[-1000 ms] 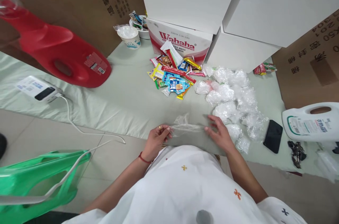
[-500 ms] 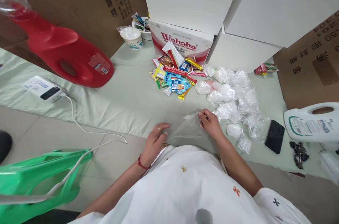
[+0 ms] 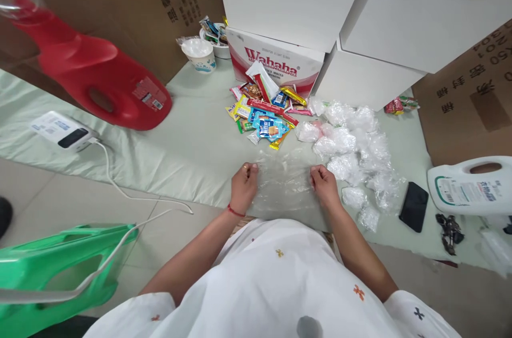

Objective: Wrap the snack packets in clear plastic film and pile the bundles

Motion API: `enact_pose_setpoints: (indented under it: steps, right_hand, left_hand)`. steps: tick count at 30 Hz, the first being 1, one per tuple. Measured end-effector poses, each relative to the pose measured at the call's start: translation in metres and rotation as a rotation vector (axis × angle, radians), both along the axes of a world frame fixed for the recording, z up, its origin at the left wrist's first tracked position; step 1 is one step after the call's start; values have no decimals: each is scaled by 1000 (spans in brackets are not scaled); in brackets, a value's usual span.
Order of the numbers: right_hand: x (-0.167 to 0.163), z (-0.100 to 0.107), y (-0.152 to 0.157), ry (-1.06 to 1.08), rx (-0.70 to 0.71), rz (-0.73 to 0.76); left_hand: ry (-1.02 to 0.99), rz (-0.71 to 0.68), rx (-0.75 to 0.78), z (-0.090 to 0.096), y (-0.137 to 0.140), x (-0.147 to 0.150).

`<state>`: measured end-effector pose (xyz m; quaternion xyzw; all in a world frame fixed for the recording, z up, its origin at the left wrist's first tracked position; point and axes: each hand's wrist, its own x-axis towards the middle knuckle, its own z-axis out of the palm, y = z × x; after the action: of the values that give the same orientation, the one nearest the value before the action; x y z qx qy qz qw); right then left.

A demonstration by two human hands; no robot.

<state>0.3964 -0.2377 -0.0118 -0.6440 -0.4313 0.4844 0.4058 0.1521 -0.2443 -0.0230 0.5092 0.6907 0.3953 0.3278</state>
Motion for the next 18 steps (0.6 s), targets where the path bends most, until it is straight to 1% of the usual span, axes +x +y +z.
enact_pose_setpoints:
  steps: [3, 5, 6, 7, 8, 9, 10, 11, 12, 13, 14, 15, 16, 18]
  right_hand:
    - [6, -12, 2, -39, -29, -15]
    - [6, -15, 3, -95, -28, 5]
    - [6, -16, 3, -132, -22, 20]
    - [5, -16, 4, -169, -16, 36]
    - [3, -15, 5, -203, -12, 56]
    - [1, -14, 6, -230, -8, 76]
    - [0, -14, 8, -255, -3, 94]
    - [-2, -13, 9, -280, 5, 108]
    - [-3, -13, 11, -306, 15, 120]
    - [-3, -13, 13, -333, 29, 127]
    - [-2, -14, 14, -362, 45, 130]
    - [1, -14, 14, -395, 59, 131]
    - [6, -15, 14, -432, 70, 133]
    - [19, -16, 12, -526, 75, 152]
  left_hand:
    - [-53, 84, -66, -5, -3, -24]
    - [-42, 183, -57, -5, -9, -37]
    - [2, 252, -5, -2, -12, -41]
    - [71, 317, 80, 1, -16, -43]
    - [156, 354, 187, 6, -20, -43]
    - [243, 334, 299, 11, -23, -41]
    - [319, 243, 395, 16, -25, -37]
    - [383, 92, 458, 20, -26, -31]
    - [439, -91, 481, 22, -25, -24]
    - [493, -268, 468, 22, -22, -17]
    - [545, -406, 425, 19, -18, -12]
    - [596, -492, 367, 15, -12, -9]
    - [641, -538, 309, 9, -7, -9]
    - [700, -566, 240, -4, 2, -14]
